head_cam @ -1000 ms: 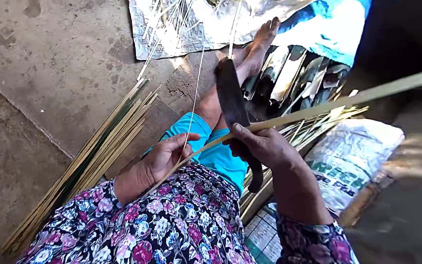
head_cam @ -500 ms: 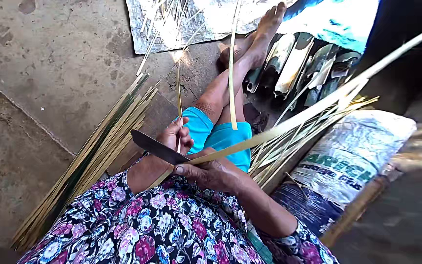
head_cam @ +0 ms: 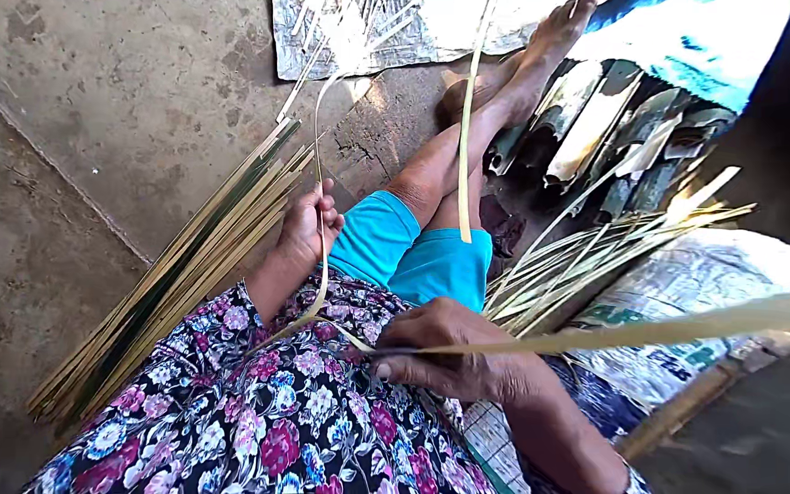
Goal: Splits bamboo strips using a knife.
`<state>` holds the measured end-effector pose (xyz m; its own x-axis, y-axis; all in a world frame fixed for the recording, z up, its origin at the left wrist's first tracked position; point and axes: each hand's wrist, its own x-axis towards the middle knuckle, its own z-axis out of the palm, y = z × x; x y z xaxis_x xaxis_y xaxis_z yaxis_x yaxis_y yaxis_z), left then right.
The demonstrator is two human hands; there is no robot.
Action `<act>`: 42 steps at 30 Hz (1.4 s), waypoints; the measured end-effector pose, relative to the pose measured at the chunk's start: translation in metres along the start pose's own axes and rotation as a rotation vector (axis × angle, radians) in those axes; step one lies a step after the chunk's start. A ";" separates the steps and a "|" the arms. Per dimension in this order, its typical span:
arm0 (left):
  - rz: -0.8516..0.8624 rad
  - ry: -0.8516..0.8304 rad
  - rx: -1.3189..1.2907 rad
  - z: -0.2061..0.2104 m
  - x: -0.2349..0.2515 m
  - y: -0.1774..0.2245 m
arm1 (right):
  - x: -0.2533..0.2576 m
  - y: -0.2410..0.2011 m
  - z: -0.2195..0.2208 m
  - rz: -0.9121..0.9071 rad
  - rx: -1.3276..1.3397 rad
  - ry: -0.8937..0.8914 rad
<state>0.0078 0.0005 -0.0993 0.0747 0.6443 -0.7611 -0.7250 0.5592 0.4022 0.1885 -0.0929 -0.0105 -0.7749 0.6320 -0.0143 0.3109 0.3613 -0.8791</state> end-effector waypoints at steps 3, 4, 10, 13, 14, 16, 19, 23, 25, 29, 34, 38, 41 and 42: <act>0.031 -0.085 0.034 0.001 0.002 -0.003 | 0.005 -0.002 -0.003 -0.040 -0.265 0.041; 0.029 -0.191 0.101 0.001 -0.010 -0.003 | 0.007 0.001 -0.007 -0.021 -0.305 0.112; -0.097 -0.750 0.308 -0.023 -0.054 -0.012 | 0.008 0.015 -0.042 0.147 -0.334 0.322; -0.050 -0.607 0.291 -0.026 -0.058 -0.021 | 0.012 0.008 -0.037 0.339 -0.202 0.323; -0.033 -0.555 0.306 -0.025 -0.058 -0.023 | 0.013 0.006 -0.036 0.398 -0.144 0.304; -0.055 -0.533 0.263 -0.032 -0.054 -0.026 | 0.016 0.005 -0.028 0.434 -0.057 0.241; -0.144 -0.597 0.114 -0.045 -0.051 -0.027 | 0.021 0.007 -0.006 0.366 -0.083 0.137; -0.119 -0.673 0.033 -0.051 -0.057 -0.028 | 0.028 0.014 0.020 0.268 -0.043 0.125; -0.121 -0.686 0.000 -0.053 -0.059 -0.028 | 0.030 0.015 0.022 0.227 -0.024 0.081; -0.204 -0.662 -0.080 -0.050 -0.062 -0.024 | 0.038 0.011 0.031 0.210 -0.100 -0.029; -0.081 -0.499 -0.117 -0.056 -0.046 -0.021 | 0.030 -0.006 0.048 0.138 -0.413 -0.011; -0.027 -0.588 -0.043 -0.051 -0.060 -0.020 | 0.024 0.000 0.023 0.201 -0.103 -0.064; 0.009 -0.700 -0.012 -0.050 -0.076 -0.016 | 0.023 0.004 0.015 0.296 0.135 -0.164; 0.015 -0.680 -0.011 -0.052 -0.074 -0.017 | 0.022 0.004 0.013 0.305 0.149 -0.194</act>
<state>-0.0211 -0.0838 -0.0758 0.4757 0.8389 -0.2646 -0.7361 0.5443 0.4023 0.1657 -0.0868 -0.0211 -0.7532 0.5487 -0.3628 0.4707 0.0644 -0.8799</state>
